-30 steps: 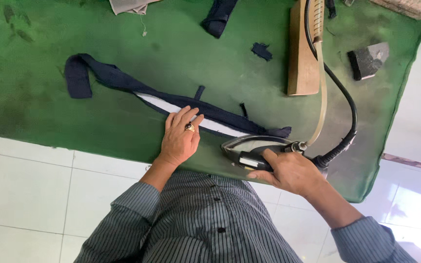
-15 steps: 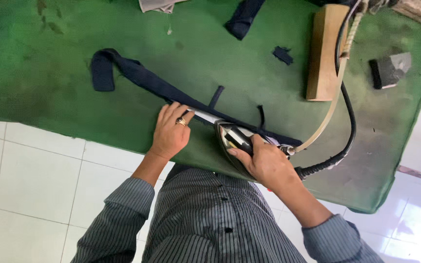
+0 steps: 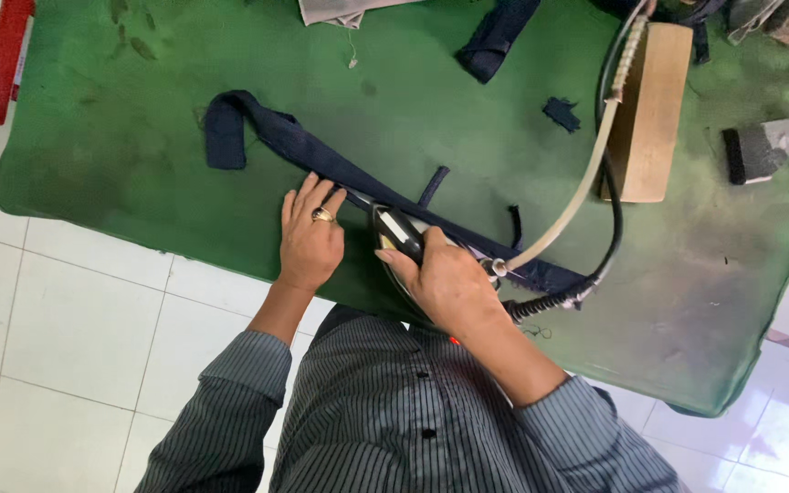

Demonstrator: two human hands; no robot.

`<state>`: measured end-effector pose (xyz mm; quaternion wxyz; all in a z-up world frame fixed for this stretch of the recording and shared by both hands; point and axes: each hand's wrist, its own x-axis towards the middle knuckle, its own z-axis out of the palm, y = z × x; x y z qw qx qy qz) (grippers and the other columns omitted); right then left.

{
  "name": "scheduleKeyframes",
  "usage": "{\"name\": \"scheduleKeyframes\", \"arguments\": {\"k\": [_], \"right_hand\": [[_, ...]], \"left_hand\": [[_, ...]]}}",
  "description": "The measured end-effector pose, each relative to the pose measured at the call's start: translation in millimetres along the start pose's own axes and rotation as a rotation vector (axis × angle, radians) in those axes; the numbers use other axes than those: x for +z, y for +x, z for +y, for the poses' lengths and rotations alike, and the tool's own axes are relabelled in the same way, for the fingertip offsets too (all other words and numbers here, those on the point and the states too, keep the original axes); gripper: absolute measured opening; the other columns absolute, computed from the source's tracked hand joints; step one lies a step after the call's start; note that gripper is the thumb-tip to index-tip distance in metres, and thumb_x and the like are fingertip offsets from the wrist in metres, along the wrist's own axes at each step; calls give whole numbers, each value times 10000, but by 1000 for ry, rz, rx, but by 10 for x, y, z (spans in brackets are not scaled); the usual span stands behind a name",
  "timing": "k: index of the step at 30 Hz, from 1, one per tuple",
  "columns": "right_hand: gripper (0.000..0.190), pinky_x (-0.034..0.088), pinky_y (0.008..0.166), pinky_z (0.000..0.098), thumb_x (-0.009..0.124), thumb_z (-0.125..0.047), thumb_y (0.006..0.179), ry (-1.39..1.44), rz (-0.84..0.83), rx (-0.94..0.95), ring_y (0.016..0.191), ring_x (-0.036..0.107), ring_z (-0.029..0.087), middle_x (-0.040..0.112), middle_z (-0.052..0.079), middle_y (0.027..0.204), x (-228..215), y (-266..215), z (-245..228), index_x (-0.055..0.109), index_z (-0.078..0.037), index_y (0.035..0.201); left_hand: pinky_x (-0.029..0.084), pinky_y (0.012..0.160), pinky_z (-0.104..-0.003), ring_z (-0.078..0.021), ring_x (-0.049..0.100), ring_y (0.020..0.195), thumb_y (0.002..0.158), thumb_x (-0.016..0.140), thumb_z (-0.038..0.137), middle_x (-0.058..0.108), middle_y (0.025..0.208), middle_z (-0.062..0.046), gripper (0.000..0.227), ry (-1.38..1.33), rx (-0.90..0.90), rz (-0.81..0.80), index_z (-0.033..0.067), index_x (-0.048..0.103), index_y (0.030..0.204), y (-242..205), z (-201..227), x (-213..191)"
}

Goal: The person irons a dark blue fabric strap on a green ironing board. They repeatedly fold the strap, press it with a steam iron, and flip it over to iron the other side. The person also handles other fabric pieces and a wooden block on the table.

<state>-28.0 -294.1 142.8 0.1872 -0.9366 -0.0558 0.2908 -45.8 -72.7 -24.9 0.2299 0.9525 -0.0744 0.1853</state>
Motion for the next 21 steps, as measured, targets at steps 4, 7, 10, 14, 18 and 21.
{"name": "scheduleKeyframes", "arguments": {"k": [4, 7, 10, 14, 18, 21], "right_hand": [[657, 604, 735, 514, 522, -684, 963, 33, 7, -31, 855, 748, 443, 715, 256, 843, -1, 102, -223, 590, -36, 1050], [645, 608, 716, 500, 522, -677, 959, 45, 30, -59, 844, 752, 430, 715, 237, 839, 57, 227, -289, 588, -39, 1028], [630, 609, 705, 512, 520, -661, 957, 57, 51, -72, 830, 750, 430, 713, 219, 832, 88, 245, -306, 578, -36, 1012], [609, 608, 640, 493, 565, -618, 950, 50, 123, -154, 754, 746, 426, 699, 230, 787, 1, 85, -235, 595, -11, 971], [591, 613, 715, 527, 587, -608, 949, 38, 22, -88, 854, 754, 441, 722, 247, 873, -361, -216, 70, 605, -21, 1017], [651, 602, 770, 528, 585, -692, 913, -41, -45, -41, 890, 750, 429, 734, 215, 885, -423, -380, 532, 612, -54, 1037]], "left_hand": [[312, 1142, -586, -387, 445, 1437, 857, 561, -44, 585, 1386, -144, 511, -95, -69, -61, 81, 635, 1346, 69, 66, -131], [329, 1138, -557, -380, 456, 1435, 769, 615, -28, 586, 1400, -124, 610, -93, -36, -43, 107, 631, 1363, 28, -55, -35], [349, 1131, -536, -398, 474, 1418, 688, 632, -20, 588, 1410, -127, 682, -113, -9, -4, 91, 649, 1361, -6, -127, 38], [354, 1129, -531, -410, 484, 1407, 757, 610, -26, 588, 1398, -151, 587, -81, 0, 3, 59, 676, 1334, -79, -186, 75], [336, 1135, -535, -404, 478, 1417, 800, 561, -24, 589, 1399, -150, 538, -26, 3, 0, 66, 698, 1312, -51, -89, 77], [340, 1119, -528, -376, 470, 1432, 836, 543, -2, 582, 1441, -111, 515, -15, 19, 37, 103, 710, 1312, -61, 68, 76]]}}
